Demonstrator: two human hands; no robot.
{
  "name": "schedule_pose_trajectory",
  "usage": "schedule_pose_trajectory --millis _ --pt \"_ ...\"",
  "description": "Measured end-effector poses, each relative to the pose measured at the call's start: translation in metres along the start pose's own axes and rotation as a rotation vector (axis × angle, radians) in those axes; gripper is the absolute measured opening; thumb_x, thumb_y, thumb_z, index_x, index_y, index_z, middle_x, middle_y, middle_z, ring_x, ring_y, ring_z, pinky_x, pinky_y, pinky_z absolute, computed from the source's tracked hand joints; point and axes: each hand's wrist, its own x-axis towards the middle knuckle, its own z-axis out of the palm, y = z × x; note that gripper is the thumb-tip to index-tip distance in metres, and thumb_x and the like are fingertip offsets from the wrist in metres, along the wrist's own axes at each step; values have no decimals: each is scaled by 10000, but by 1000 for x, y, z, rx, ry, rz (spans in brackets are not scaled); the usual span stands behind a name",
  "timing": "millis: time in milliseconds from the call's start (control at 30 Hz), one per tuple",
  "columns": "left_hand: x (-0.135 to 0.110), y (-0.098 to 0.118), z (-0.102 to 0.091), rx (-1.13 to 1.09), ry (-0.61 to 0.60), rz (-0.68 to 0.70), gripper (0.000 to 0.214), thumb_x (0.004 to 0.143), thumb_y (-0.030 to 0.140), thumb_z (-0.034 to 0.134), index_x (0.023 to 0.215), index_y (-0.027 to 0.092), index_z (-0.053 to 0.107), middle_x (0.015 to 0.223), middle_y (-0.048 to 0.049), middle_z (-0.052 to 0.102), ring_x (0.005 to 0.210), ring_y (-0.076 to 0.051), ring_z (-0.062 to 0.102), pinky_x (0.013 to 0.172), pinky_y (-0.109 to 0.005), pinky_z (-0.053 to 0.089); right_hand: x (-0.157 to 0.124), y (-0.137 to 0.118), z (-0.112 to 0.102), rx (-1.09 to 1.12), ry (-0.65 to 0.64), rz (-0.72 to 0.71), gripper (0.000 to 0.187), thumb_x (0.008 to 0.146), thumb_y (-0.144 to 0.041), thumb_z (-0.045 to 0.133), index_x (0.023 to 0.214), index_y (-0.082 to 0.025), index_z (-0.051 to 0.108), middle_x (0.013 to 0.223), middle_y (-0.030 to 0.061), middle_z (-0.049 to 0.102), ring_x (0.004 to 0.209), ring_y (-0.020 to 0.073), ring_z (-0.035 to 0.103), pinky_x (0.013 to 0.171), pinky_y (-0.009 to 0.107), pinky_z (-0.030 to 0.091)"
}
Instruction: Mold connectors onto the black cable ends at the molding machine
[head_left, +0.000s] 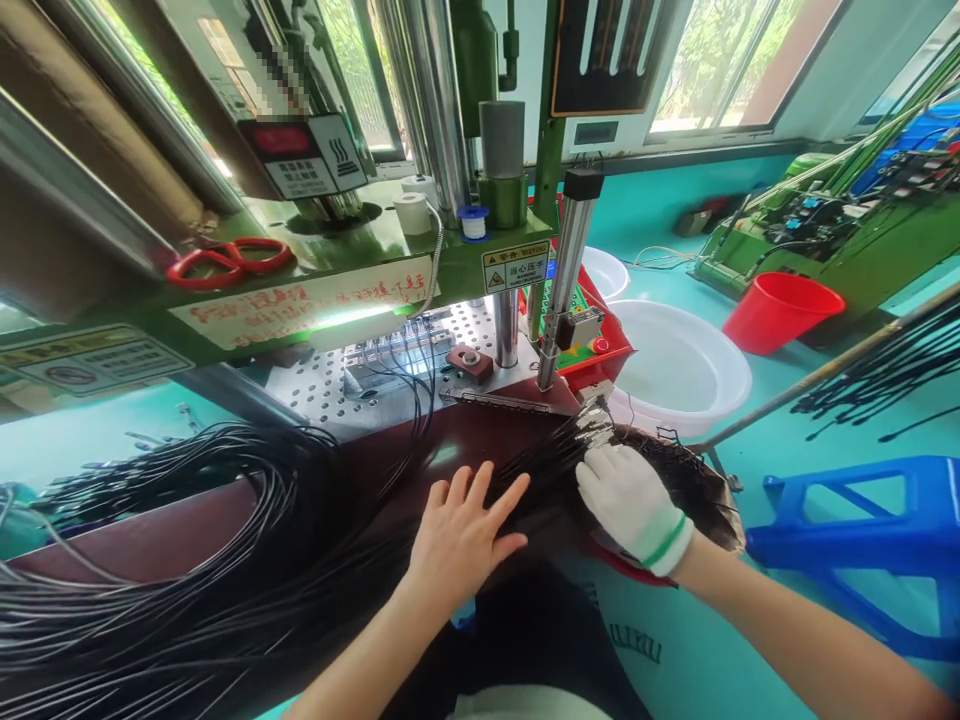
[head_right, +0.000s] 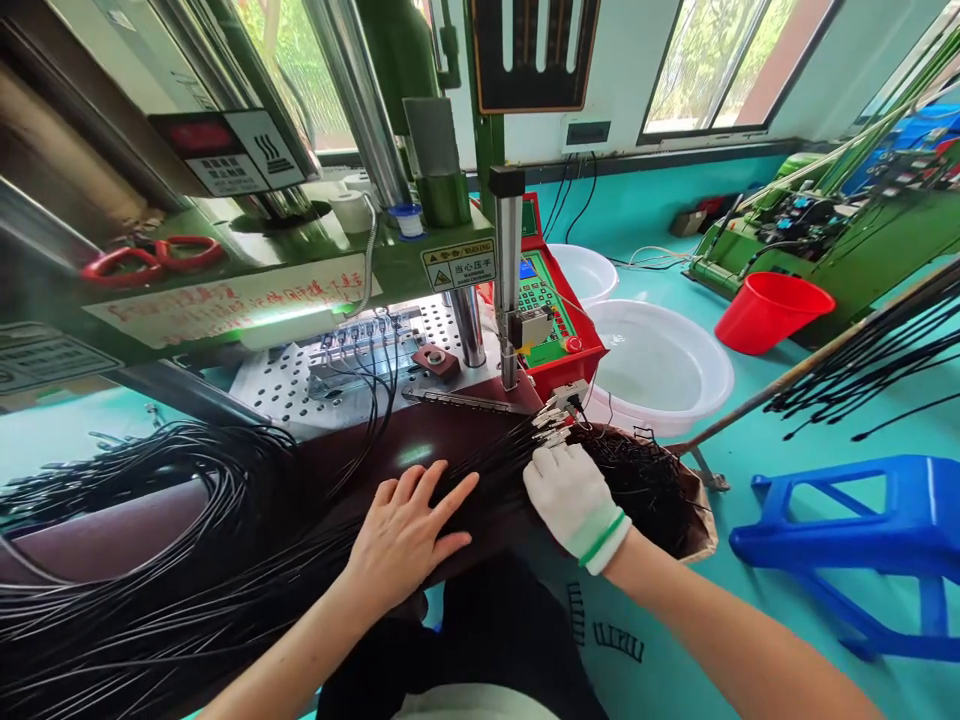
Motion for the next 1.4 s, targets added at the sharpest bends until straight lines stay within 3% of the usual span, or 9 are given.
schedule_pose_trajectory --millis 167,267,367,633,767,1000,1233,1333,1400 --pt "-6 1 1 -83 26 237 484 870 401 402 1331 273 328 1365 -72 398 1262 -249 313 977 -476 286 1 19 -16 150 -118 -42 174 808 -154 483 668 -175 583 687 48 559 646 173 501 634 322 346" --pt "-8 0 4 -94 56 319 422 904 219 336 1325 215 328 1379 -50 384 1285 -181 295 1017 -413 274 6 22 -24 227 52 13 226 848 -218 433 973 -161 612 966 97 608 911 215 532 780 358 395" --pt "-11 -2 7 -107 76 349 411 889 168 359 1299 200 364 1387 -52 371 1272 -180 323 1017 -368 288 6 10 -16 280 117 -86 345 850 -244 430 1164 -144 531 1188 123 536 1130 253 429 943 445 331" --pt "-13 2 7 -189 165 194 323 886 238 395 1195 176 468 1249 -81 515 1165 -212 437 946 -407 335 -1 -15 16 456 230 5 231 845 -173 450 1021 -140 596 1021 102 589 991 219 479 870 402 376" --pt "-30 -12 -5 -157 210 37 278 879 215 408 1131 175 520 1049 -80 610 977 -198 530 829 -371 385 27 -6 6 341 86 -67 243 852 -155 448 1046 -175 594 959 77 580 869 198 470 779 349 372" --pt "-91 -54 -16 -43 148 -230 214 888 223 396 962 166 588 898 -59 613 810 -164 525 714 -314 393 70 2 -13 133 -120 -414 101 769 -139 532 683 -174 573 714 47 558 759 207 475 696 345 296" --pt "-115 -72 -20 -30 123 -290 227 889 260 397 843 165 597 818 -46 593 756 -155 513 695 -301 373 65 -10 -22 120 -216 -357 49 742 -178 515 743 -186 563 711 31 555 634 185 517 571 304 296" --pt "-128 -81 -23 -53 95 -264 212 862 327 453 911 167 583 882 -57 583 786 -165 511 715 -309 368 61 -11 -21 179 -321 -319 124 773 -184 445 803 -202 564 726 8 565 536 139 532 490 276 283" --pt "-138 -85 -25 -67 71 -234 275 822 379 510 999 172 556 938 -68 570 828 -182 507 736 -320 366 64 -7 -22 186 -292 -342 176 823 -229 399 805 -216 573 713 5 572 515 138 544 465 278 285"
